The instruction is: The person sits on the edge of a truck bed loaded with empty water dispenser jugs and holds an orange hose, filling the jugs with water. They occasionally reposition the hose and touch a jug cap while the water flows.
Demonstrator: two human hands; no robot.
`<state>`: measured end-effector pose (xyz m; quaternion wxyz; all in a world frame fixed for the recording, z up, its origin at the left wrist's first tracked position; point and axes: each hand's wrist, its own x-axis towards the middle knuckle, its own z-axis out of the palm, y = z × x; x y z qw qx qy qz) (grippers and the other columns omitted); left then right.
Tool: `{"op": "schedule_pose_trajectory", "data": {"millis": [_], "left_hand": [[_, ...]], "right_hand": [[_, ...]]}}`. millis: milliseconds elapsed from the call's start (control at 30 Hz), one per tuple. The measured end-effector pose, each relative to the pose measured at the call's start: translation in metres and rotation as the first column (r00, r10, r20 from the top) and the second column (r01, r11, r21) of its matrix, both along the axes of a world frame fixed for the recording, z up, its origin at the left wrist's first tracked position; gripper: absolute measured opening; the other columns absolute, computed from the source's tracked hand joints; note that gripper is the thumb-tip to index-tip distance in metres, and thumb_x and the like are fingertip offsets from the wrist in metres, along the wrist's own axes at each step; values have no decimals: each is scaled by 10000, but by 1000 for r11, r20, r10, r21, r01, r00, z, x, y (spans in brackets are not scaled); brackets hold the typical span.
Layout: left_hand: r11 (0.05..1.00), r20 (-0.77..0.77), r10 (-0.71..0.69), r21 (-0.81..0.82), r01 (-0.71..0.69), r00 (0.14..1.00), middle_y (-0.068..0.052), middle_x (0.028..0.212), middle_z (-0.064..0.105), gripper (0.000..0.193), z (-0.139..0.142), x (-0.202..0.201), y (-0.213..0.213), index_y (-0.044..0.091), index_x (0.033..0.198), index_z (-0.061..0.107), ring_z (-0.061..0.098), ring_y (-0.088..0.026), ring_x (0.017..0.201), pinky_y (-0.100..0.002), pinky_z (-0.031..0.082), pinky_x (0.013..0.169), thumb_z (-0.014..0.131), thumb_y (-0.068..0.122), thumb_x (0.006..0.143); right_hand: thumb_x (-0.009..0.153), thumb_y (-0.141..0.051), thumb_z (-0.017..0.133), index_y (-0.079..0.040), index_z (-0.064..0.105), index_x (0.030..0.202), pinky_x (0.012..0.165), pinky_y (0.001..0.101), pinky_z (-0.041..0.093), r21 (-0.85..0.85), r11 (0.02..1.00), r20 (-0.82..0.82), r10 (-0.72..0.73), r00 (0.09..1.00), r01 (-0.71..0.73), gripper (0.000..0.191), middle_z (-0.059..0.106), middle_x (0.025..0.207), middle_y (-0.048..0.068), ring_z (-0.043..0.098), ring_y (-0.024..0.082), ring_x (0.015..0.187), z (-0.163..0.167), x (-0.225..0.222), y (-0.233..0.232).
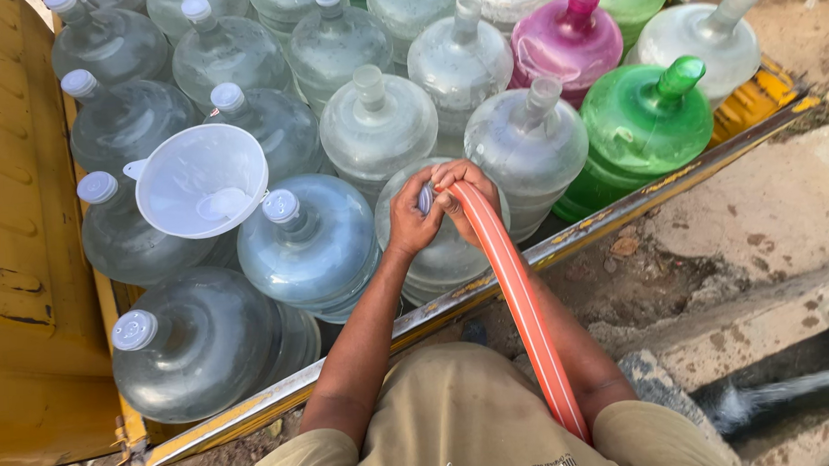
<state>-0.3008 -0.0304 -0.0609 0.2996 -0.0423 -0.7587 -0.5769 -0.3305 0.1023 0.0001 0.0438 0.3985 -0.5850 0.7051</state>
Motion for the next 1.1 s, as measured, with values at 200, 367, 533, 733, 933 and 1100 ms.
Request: {"op": "schedule_pose_trajectory", "data": {"millis": [200, 367, 533, 733, 933, 1100], "left_hand": [[999, -39, -44, 13, 45, 998, -187, 1247, 706, 502, -11, -1, -6, 41, 1315, 606, 706, -351, 1173, -411, 544, 1011, 704, 363, 942], [995, -18, -91, 31, 92, 996, -182, 1297, 704, 474, -12, 0, -18, 47, 1313, 615, 699, -349, 1214, -412, 545, 1034, 675, 337, 944], [992, -105, -117, 27, 120, 988, -183, 1329, 680, 452, -8, 2, -31, 37, 1313, 604, 671, -369, 1260, -434, 526, 1070, 690, 296, 954], [995, -79, 16, -101, -24, 997, -182, 1287, 683, 435, 9, 4, -27, 31, 1248, 629, 658, -387, 1225, -438, 526, 1051, 707, 263, 889], [1000, -39, -21, -2, 21, 999, -174, 1295, 687, 392, 17, 14, -21, 43, 1227, 646, 683, -364, 1206, -415, 548, 1018, 681, 215, 876], [999, -79, -34, -21, 32, 996, -167, 1302, 695, 371, 10, 22, -29, 48, 1230, 645, 679, -367, 1237, -422, 538, 1056, 721, 233, 918]], "right_hand": [[948, -229, 812, -32, 588, 1080, 995, 316, 516, 36, 996, -9, -84, 996, 84, 326, 600, 1146, 108, 606, 195, 1123, -2, 9, -6], [893, -136, 834, -29, 591, 1081, 942, 317, 557, 97, 964, -116, -234, 965, 246, 325, 630, 1149, 111, 625, 232, 1174, -1, 23, -20], [929, -119, 793, -30, 600, 1092, 1040, 373, 537, 97, 948, -130, -291, 948, 305, 268, 653, 1172, 126, 635, 262, 1213, 3, 29, -34], [954, -119, 748, -44, 614, 1043, 1022, 366, 547, 192, 931, -196, -275, 941, 311, 178, 674, 1181, 134, 667, 265, 1175, 16, 18, -28], [952, -196, 767, -34, 615, 1040, 960, 351, 548, 220, 957, -102, -172, 980, 191, 239, 673, 1171, 125, 669, 249, 1112, 19, 16, -17], [967, -244, 773, -30, 626, 1065, 959, 337, 551, 228, 948, -74, -213, 974, 224, 277, 668, 1167, 116, 671, 235, 1073, 15, 30, -23]]}}
